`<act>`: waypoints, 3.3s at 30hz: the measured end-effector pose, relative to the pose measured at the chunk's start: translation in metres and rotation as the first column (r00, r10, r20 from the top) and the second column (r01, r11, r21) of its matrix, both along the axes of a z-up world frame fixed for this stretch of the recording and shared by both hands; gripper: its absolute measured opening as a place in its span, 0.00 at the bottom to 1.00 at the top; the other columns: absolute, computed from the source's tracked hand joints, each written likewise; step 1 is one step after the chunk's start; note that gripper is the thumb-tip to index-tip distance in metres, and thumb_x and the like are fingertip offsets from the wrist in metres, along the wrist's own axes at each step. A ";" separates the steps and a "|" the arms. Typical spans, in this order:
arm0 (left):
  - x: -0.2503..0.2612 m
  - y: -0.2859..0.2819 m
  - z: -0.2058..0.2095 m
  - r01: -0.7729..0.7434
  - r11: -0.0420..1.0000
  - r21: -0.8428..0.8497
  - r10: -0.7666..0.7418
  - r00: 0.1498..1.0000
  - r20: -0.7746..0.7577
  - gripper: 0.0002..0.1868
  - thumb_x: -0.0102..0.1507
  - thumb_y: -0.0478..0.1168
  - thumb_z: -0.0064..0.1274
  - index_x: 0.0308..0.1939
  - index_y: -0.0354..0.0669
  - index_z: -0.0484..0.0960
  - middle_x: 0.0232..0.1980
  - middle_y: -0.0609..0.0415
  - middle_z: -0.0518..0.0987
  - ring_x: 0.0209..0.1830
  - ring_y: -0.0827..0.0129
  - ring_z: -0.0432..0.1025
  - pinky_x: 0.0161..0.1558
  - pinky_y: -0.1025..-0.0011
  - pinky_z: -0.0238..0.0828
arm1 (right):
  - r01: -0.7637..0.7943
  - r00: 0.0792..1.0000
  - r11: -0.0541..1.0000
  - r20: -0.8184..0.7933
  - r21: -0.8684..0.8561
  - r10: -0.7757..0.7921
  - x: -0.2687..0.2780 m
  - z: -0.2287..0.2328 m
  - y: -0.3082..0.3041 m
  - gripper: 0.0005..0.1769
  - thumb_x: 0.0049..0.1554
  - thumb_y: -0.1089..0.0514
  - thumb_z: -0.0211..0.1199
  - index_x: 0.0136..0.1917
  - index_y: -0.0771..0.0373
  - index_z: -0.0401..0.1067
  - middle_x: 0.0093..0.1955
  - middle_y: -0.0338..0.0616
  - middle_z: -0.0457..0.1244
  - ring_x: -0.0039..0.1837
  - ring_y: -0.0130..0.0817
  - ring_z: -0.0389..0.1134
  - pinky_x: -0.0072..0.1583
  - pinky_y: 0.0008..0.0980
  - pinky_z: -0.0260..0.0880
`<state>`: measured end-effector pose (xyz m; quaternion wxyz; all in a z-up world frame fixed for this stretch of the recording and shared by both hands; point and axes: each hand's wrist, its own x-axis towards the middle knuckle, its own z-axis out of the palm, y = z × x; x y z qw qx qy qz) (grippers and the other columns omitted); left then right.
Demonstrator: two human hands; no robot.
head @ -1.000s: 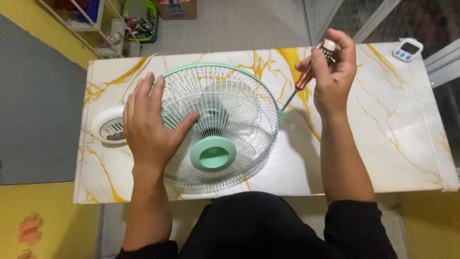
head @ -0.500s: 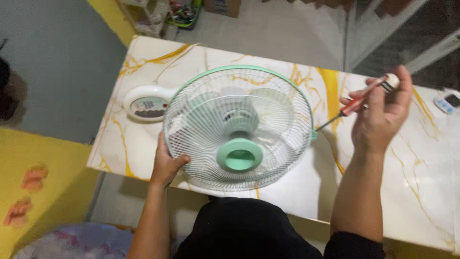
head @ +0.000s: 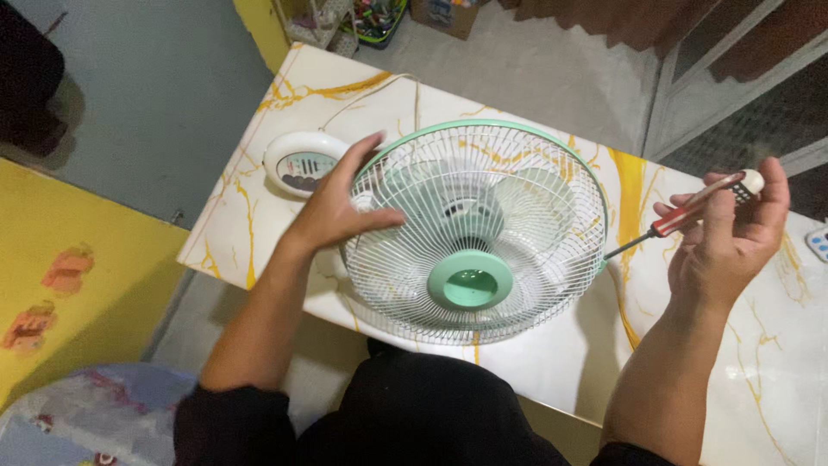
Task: The person uses a screwdriver to tighten a screw on the front grill of a small green table fan. They hold the fan steady with one hand while turning the screwdriver with the other, repeating the action multiple times.
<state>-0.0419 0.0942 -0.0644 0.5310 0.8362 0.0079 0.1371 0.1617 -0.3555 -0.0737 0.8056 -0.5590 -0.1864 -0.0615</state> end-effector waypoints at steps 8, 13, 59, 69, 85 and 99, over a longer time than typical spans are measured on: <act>0.128 -0.064 0.123 0.471 0.709 0.525 -0.317 0.878 -0.359 0.63 0.39 0.75 0.68 0.67 0.38 0.71 0.60 0.38 0.79 0.59 0.49 0.75 0.59 0.60 0.70 | 0.043 0.996 0.989 0.080 -0.141 -0.032 -0.004 0.008 0.014 0.27 0.79 0.67 0.58 0.84 0.64 0.51 0.62 0.50 0.62 0.54 0.38 0.72 0.56 0.40 0.81; 0.142 -0.085 0.137 0.575 0.656 0.489 -0.331 0.801 -0.498 0.57 0.39 0.74 0.66 0.61 0.40 0.78 0.54 0.42 0.84 0.55 0.53 0.79 0.57 0.61 0.74 | 0.026 0.996 0.987 0.089 -0.156 -0.012 -0.011 0.010 0.019 0.27 0.77 0.68 0.59 0.83 0.66 0.52 0.62 0.48 0.62 0.54 0.36 0.71 0.57 0.38 0.81; -0.091 -0.055 -0.130 -0.177 0.760 -0.625 0.125 0.984 -0.128 0.63 0.46 0.50 0.77 0.77 0.35 0.57 0.72 0.48 0.70 0.71 0.60 0.68 0.71 0.62 0.64 | 0.138 0.988 0.990 0.066 0.026 -0.140 -0.008 -0.004 0.001 0.26 0.77 0.68 0.61 0.78 0.60 0.49 0.57 0.50 0.61 0.49 0.37 0.70 0.51 0.44 0.83; -0.089 -0.065 -0.144 -0.214 0.806 -0.553 0.209 0.975 -0.073 0.69 0.42 0.60 0.77 0.77 0.33 0.57 0.71 0.47 0.71 0.71 0.59 0.69 0.73 0.61 0.67 | 0.222 0.971 0.975 0.089 -0.015 -0.220 -0.006 -0.008 0.005 0.25 0.78 0.69 0.60 0.78 0.61 0.50 0.56 0.51 0.59 0.49 0.38 0.69 0.53 0.44 0.84; -0.021 -0.031 -0.009 -0.221 0.962 0.162 0.169 0.944 0.284 0.65 0.54 0.64 0.76 0.81 0.34 0.55 0.80 0.39 0.64 0.81 0.51 0.61 0.82 0.59 0.58 | 0.178 0.976 0.982 -0.142 0.065 -0.168 -0.022 0.023 0.018 0.32 0.67 0.69 0.55 0.80 0.62 0.49 0.61 0.51 0.62 0.48 0.37 0.70 0.50 0.40 0.82; 0.045 -0.051 0.064 -0.091 0.873 0.478 -0.017 0.976 0.217 0.56 0.51 0.72 0.72 0.67 0.33 0.75 0.58 0.42 0.80 0.57 0.52 0.78 0.57 0.59 0.75 | 0.118 0.992 0.993 -0.040 -0.011 -0.118 -0.027 0.018 0.009 0.26 0.71 0.68 0.58 0.77 0.61 0.52 0.62 0.50 0.63 0.50 0.35 0.71 0.53 0.39 0.82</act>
